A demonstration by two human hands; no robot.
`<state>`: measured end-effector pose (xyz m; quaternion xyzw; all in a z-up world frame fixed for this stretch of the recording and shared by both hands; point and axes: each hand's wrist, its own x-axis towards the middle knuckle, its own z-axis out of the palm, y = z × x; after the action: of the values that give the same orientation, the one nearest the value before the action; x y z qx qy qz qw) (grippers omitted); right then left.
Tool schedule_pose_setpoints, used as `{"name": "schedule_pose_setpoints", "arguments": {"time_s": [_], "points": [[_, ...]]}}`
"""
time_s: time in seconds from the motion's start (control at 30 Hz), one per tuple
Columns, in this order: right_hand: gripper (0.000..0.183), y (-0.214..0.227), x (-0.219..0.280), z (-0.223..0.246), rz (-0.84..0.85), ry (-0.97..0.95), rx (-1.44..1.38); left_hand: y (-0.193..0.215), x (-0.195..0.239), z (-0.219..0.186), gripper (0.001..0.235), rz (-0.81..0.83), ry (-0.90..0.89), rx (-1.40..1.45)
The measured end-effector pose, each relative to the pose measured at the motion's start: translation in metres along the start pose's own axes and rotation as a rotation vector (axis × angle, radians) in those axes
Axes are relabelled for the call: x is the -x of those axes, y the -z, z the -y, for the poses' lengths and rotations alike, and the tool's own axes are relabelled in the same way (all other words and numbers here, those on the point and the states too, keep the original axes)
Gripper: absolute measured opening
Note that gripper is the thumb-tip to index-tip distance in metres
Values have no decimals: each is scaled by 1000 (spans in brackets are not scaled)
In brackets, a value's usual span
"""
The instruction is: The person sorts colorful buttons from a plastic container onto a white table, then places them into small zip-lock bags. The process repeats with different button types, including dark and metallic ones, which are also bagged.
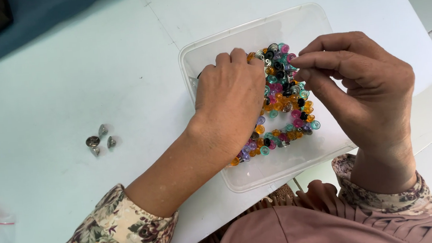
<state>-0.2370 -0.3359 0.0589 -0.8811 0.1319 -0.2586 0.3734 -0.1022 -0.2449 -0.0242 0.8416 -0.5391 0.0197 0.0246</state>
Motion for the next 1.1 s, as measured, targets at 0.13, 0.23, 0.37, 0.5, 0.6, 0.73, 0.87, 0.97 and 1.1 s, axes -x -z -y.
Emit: {"name": "schedule_pose_setpoints", "arguments": {"time_s": [0.13, 0.23, 0.37, 0.5, 0.6, 0.73, 0.87, 0.97, 1.1], "points": [[14, 0, -1, 1, 15, 21, 22, 6, 4, -4, 16, 137, -14, -14], [13, 0, -3, 2, 30, 60, 52, 8, -2, -7, 21, 50, 17, 3], [13, 1, -1, -1, 36, 52, 71, -3, -23, -14, 27, 91, -2, -29], [12, 1, -2, -5, 43, 53, 73, -8, -32, -12, 29, 133, 0, 62], [12, 0, -3, -7, 44, 61, 78, -8, -29, -10, 34, 139, 2, 35], [13, -1, -3, -6, 29, 35, 93, -13, -28, -8, 32, 117, -8, 52], [15, -1, -2, -9, 25, 25, 120, 1, -22, -2, 28, -32, -5, 123], [17, 0, -1, -13, 41, 19, 141, 36, -1, 13, 17, -127, -4, 323], [15, 1, -4, -7, 67, 3, 102, 90, 54, 49, 12, -194, -4, 656]]}}
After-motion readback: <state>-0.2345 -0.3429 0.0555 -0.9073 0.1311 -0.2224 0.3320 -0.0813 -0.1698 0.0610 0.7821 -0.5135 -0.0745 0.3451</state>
